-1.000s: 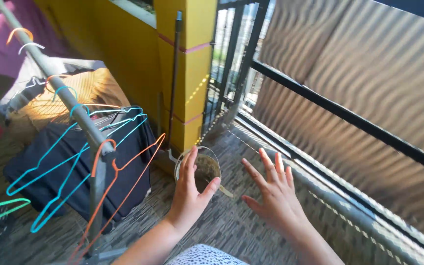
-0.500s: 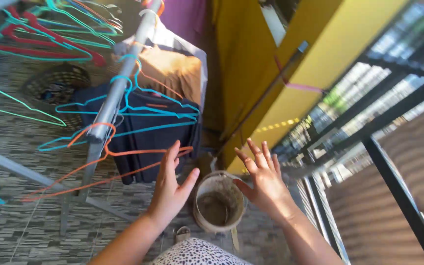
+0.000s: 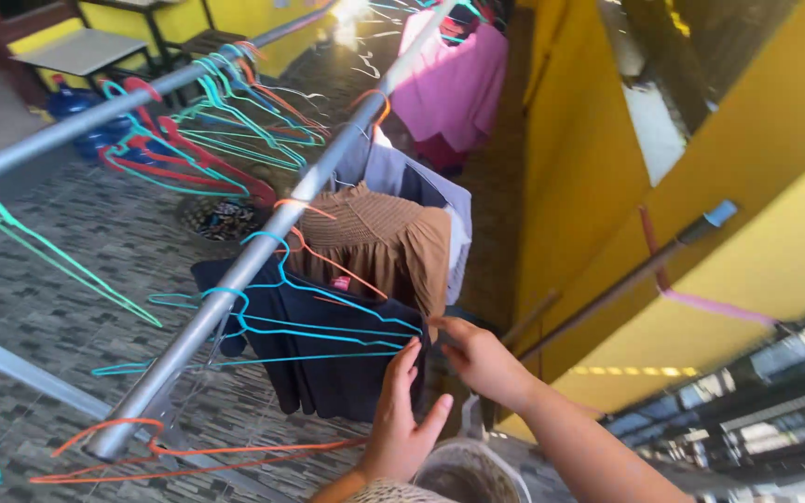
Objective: Remove dry clothes from hangers on drying racks and place them into a laundry basket.
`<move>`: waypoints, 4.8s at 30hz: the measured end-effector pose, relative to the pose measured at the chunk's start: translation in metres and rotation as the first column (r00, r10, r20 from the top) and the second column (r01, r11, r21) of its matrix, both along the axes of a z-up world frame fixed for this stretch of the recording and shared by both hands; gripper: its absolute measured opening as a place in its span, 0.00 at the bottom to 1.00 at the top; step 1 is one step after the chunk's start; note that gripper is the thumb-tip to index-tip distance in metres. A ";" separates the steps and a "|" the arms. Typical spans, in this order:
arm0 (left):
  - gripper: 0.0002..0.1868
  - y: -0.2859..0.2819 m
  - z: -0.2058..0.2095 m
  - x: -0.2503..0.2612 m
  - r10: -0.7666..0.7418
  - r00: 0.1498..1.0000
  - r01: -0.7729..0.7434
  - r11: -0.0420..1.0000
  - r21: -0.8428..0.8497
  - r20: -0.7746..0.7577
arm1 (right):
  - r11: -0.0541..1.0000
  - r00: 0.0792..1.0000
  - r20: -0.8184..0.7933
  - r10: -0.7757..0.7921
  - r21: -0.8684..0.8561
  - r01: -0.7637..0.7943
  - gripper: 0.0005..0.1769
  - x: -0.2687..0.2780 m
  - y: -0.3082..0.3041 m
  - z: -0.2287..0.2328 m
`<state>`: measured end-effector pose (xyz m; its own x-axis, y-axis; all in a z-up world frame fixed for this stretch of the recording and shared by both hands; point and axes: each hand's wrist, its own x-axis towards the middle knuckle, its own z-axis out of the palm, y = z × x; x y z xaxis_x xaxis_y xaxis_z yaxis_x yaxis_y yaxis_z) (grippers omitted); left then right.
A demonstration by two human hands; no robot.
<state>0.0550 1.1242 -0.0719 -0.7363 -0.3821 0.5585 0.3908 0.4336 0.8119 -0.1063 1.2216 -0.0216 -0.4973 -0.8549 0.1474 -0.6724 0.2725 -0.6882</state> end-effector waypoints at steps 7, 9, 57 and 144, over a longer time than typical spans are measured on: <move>0.38 -0.003 0.005 -0.020 0.477 0.879 -0.477 0.877 -0.051 -0.009 | 0.890 0.882 0.196 0.428 -0.260 -0.375 0.27 -0.071 -0.120 -0.088; 0.37 0.003 0.010 -0.029 0.570 0.821 -0.569 0.820 -0.064 -0.004 | 0.847 0.800 0.289 0.525 -0.275 -0.456 0.19 -0.083 -0.127 -0.119; 0.36 -0.013 0.095 0.020 0.345 0.855 -0.518 0.531 0.670 0.387 | 0.840 0.850 -0.182 0.495 -0.150 -0.522 0.08 -0.084 -0.110 -0.088; 0.18 -0.212 -0.024 -0.147 0.737 0.258 -0.819 0.510 -0.263 0.625 | 0.756 0.741 0.175 0.648 -0.268 -0.598 0.16 -0.069 -0.165 -0.029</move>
<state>-0.0916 0.9118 -0.0955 -0.1636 -0.9852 0.0509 -0.6702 0.1489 0.7271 -0.1749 1.0570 -0.0502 0.0972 -0.9544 0.2823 -0.4506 -0.2951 -0.8426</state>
